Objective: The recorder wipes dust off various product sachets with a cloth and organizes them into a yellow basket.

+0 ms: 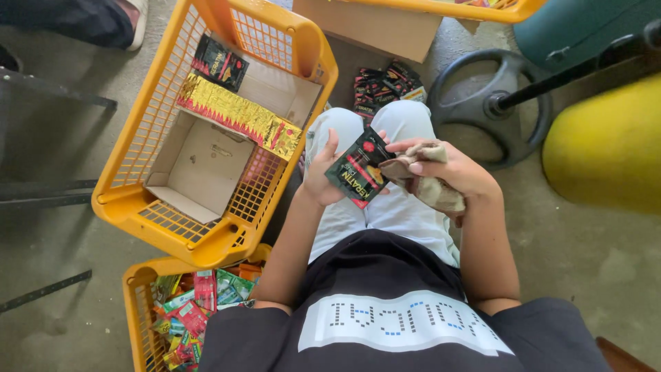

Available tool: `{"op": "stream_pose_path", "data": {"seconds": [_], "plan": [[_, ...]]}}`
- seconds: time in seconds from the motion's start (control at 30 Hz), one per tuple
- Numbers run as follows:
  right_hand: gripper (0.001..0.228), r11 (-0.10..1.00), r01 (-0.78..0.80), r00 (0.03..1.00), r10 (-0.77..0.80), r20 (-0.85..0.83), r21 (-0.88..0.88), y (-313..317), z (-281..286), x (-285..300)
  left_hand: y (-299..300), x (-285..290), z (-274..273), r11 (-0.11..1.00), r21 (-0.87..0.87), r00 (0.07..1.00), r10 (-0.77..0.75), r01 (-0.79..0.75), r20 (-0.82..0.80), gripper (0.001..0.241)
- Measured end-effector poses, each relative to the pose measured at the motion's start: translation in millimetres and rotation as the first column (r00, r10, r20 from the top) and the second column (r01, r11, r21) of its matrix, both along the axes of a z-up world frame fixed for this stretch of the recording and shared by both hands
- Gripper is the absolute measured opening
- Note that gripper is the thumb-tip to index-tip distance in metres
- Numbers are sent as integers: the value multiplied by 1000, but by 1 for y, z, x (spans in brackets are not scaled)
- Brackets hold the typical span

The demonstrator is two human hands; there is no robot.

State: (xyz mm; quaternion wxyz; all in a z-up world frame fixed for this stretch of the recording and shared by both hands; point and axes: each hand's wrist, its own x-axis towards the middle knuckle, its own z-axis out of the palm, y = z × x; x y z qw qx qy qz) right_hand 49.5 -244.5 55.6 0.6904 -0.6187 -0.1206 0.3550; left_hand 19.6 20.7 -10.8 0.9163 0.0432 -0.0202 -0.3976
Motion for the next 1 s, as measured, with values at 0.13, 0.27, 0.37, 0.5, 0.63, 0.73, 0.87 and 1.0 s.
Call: {"op": "stream_pose_path", "data": {"seconds": [0.13, 0.27, 0.37, 0.5, 0.63, 0.73, 0.87, 1.0], "plan": [[66, 997, 44, 959, -23, -283, 68, -3, -13, 5, 15, 4, -22, 999, 29, 998, 17, -16, -64, 100], [66, 980, 114, 961, -68, -268, 163, -1, -26, 8, 21, 8, -2, 992, -34, 992, 126, -125, 11, 89], [69, 952, 238, 920, -158, -358, 191, 10, -24, 8, 30, 5, -7, 952, 180, 969, 247, -246, 18, 76], [70, 898, 375, 883, -270, -385, 231, 26, -28, 13, 41, 3, -27, 664, 610, 893, 408, -432, 189, 56], [72, 893, 334, 916, -232, -329, 300, 38, -48, 24, 42, 10, -25, 444, 708, 823, 438, -549, 363, 48], [75, 881, 338, 909, -215, -358, 330, 53, -57, 37, 45, 23, -19, 290, 724, 743, 502, -627, 443, 41], [69, 841, 369, 914, -252, -318, 395, 63, -85, 73, 70, 48, -23, 33, 744, 638, 542, -667, 548, 30], [55, 615, 686, 700, -409, -585, 390, 46, -166, 136, 127, 91, -38, -517, 563, 544, 208, -645, 813, 23]]}}
